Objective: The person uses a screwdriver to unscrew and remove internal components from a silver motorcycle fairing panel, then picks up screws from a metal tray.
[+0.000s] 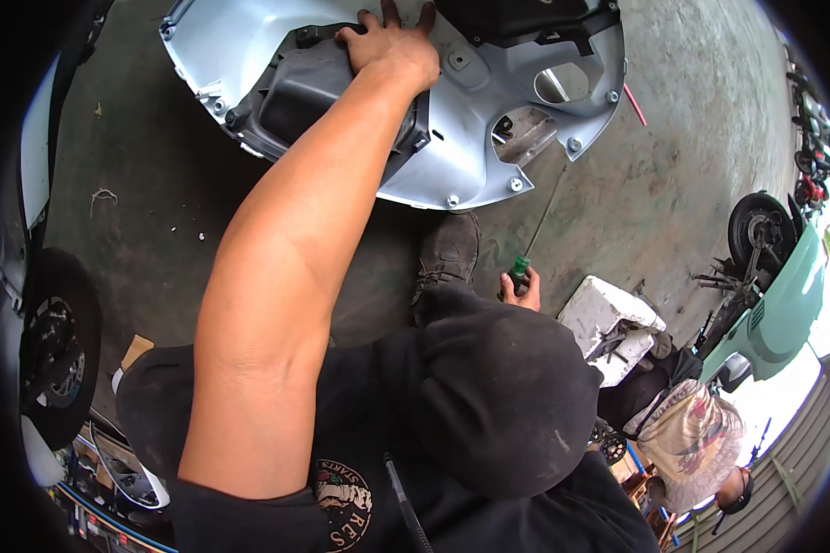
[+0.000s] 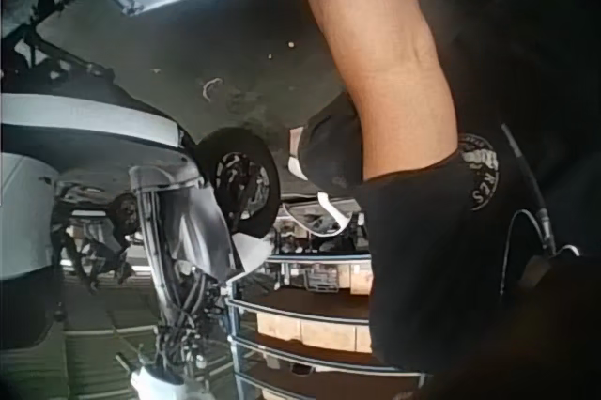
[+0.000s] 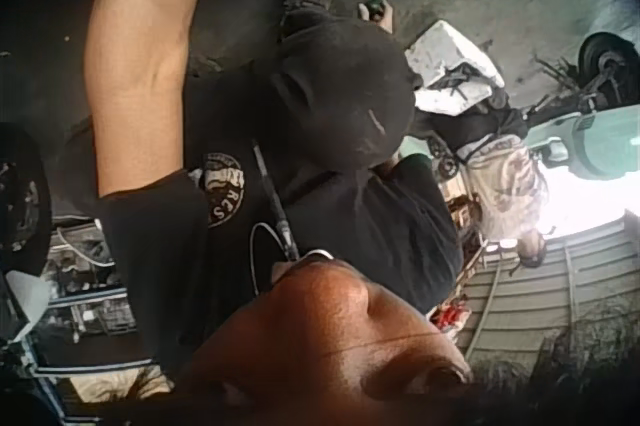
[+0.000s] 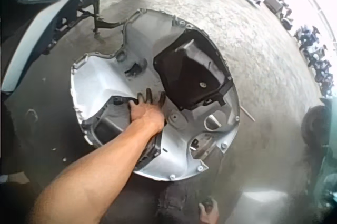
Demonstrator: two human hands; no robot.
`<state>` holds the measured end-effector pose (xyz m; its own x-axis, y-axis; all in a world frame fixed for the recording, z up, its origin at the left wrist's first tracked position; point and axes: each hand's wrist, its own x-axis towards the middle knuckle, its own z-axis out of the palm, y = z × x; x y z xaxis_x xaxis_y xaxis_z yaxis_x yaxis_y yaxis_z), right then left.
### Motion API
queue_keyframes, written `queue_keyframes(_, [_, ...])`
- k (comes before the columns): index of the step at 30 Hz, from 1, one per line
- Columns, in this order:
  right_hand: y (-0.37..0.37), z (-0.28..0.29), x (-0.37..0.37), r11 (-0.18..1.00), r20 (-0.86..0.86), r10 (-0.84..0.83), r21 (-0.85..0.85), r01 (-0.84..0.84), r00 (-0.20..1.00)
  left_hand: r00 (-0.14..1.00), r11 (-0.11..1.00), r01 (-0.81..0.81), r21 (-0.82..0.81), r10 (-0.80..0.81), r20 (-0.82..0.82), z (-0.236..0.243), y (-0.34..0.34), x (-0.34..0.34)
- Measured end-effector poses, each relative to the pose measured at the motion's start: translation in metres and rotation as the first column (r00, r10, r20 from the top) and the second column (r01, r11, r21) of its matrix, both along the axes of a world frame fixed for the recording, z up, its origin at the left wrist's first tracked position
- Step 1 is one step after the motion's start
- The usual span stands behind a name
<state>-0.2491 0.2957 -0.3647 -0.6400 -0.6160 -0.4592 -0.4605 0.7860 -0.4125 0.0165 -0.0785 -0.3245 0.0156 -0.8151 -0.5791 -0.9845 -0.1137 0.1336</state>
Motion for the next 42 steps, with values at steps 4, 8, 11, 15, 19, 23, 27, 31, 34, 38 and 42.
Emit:
queue_keyframes(4, [-0.014,0.062,-0.011,0.963,0.031,-0.029,-0.267,0.036,0.999,1.0,0.999,0.014,0.052,-0.013,-0.017,0.011,-0.005,0.0])
queue_keyframes(8, [-0.083,0.148,0.014,0.834,-0.172,0.466,-0.241,-0.496,0.868,0.992,0.992,0.037,-0.125,-0.021,0.126,-0.02,0.01,0.014])
queue_keyframes(11, [-0.121,0.16,0.025,0.677,-0.273,0.651,-0.213,-0.704,0.708,0.999,0.997,0.033,0.063,-0.035,0.021,0.015,-0.001,0.001])
queue_keyframes(15, [-0.153,0.153,0.046,0.628,-0.227,0.706,-0.237,-0.742,0.67,0.995,0.994,0.067,-0.092,-0.06,0.076,-0.005,0.01,0.005])
queue_keyframes(19, [-0.168,0.148,0.055,0.601,-0.208,0.731,-0.253,-0.758,0.65,0.982,0.99,0.08,-0.118,-0.058,0.179,-0.027,0.005,0.006])
queue_keyframes(23, [-0.176,0.147,0.057,0.62,-0.207,0.725,-0.219,-0.754,0.656,0.991,0.996,0.064,-0.069,-0.055,0.124,-0.019,0.002,0.003])
queue_keyframes(27, [-0.184,0.158,0.06,0.601,-0.231,0.741,-0.192,-0.776,0.631,0.99,0.997,0.063,-0.048,-0.056,0.13,-0.013,0.002,0.003])
queue_keyframes(31, [-0.195,0.17,0.062,0.585,-0.253,0.763,-0.121,-0.802,0.595,0.988,0.997,0.066,-0.034,-0.061,0.14,-0.011,0.001,0.003])
queue_keyframes(34, [-0.205,0.187,0.066,0.532,-0.312,0.797,-0.042,-0.845,0.517,0.989,0.997,0.073,-0.021,-0.07,0.128,-0.006,0.0,0.0])
queue_keyframes(38, [-0.223,0.206,0.081,0.364,-0.435,0.843,0.031,-0.931,0.315,0.989,0.997,0.074,-0.021,-0.07,0.131,-0.003,0.001,0.002])
queue_keyframes(42, [-0.24,0.231,0.112,0.208,-0.487,0.859,0.058,-0.976,0.154,0.992,0.998,0.055,-0.001,-0.054,0.116,0.0,0.002,0.001])
